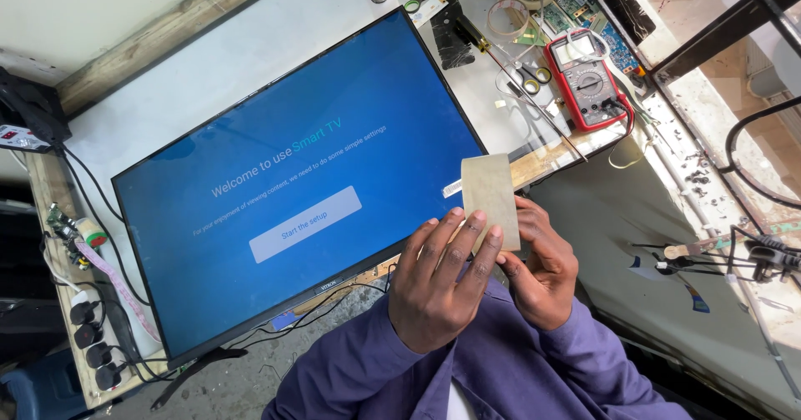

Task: The person applies adhesive tape to the top edge of a television screen by hand, smoothing the tape along the bezel.

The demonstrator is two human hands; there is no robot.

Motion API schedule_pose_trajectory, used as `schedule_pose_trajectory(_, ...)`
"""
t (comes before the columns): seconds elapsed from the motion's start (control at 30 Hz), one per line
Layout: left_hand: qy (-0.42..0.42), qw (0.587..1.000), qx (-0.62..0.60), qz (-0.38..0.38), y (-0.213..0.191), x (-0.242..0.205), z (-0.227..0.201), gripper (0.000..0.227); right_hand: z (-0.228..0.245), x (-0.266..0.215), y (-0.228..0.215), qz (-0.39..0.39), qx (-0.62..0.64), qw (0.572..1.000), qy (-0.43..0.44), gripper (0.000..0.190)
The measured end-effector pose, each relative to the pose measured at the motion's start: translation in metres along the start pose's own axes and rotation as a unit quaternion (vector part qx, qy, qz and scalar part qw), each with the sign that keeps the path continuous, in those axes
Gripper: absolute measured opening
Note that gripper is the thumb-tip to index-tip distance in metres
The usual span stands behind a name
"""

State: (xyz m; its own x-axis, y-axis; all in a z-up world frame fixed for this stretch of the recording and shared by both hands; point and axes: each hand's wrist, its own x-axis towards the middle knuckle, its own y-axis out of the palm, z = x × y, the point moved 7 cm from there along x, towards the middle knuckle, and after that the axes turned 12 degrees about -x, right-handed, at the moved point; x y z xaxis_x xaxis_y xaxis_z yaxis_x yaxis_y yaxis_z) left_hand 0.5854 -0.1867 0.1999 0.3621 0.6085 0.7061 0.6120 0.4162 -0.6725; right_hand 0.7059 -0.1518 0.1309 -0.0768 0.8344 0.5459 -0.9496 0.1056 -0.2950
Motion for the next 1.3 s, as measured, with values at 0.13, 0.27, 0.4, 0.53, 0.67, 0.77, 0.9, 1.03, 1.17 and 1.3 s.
schedule_pose_trajectory(0.13, -0.004, 1.0, 0.017, 0.011, 0.006, -0.007, -0.004, 0.021, -0.011, -0.005, -0.001, -0.01, 0.036, 0.998, 0.047, 0.031)
schedule_pose_trajectory(0.27, -0.003, 1.0, 0.016, 0.023, 0.01, -0.014, -0.008, 0.02, -0.013, -0.006, -0.001, -0.011, 0.052, 0.995, 0.08, 0.035)
schedule_pose_trajectory(0.4, -0.004, 0.998, -0.046, 0.035, 0.016, -0.019, 0.002, 0.024, -0.008, -0.004, 0.002, -0.003, 0.091, 0.988, 0.127, 0.028)
schedule_pose_trajectory(0.53, -0.102, 0.943, -0.297, -0.106, 0.009, 0.003, 0.047, 0.037, -0.013, -0.017, 0.015, -0.034, 0.297, 0.94, 0.161, 0.024)
schedule_pose_trajectory(0.67, -0.115, 0.892, -0.436, -0.032, 0.045, 0.004, 0.074, 0.051, -0.021, -0.031, 0.029, 0.002, 0.36, 0.917, 0.172, 0.023)
schedule_pose_trajectory(0.77, -0.062, 0.921, -0.383, -0.031, 0.043, 0.006, 0.062, 0.059, -0.034, -0.031, 0.03, 0.036, 0.361, 0.915, 0.176, 0.027)
schedule_pose_trajectory(0.9, 0.014, 0.959, -0.283, -0.025, 0.034, 0.013, 0.047, 0.06, -0.039, -0.028, 0.03, 0.047, 0.341, 0.917, 0.2, 0.031)
schedule_pose_trajectory(1.03, 0.063, 0.973, -0.218, -0.032, 0.027, 0.014, 0.039, 0.058, -0.049, -0.032, 0.035, 0.062, 0.332, 0.916, 0.216, 0.032)
schedule_pose_trajectory(1.17, 0.034, 0.971, -0.232, -0.038, 0.026, 0.01, 0.047, 0.06, -0.033, -0.021, 0.035, 0.054, 0.337, 0.92, 0.194, 0.034)
schedule_pose_trajectory(1.3, 0.01, 0.97, -0.239, -0.048, 0.023, 0.011, 0.049, 0.058, -0.022, -0.014, 0.035, 0.056, 0.347, 0.915, 0.197, 0.037)
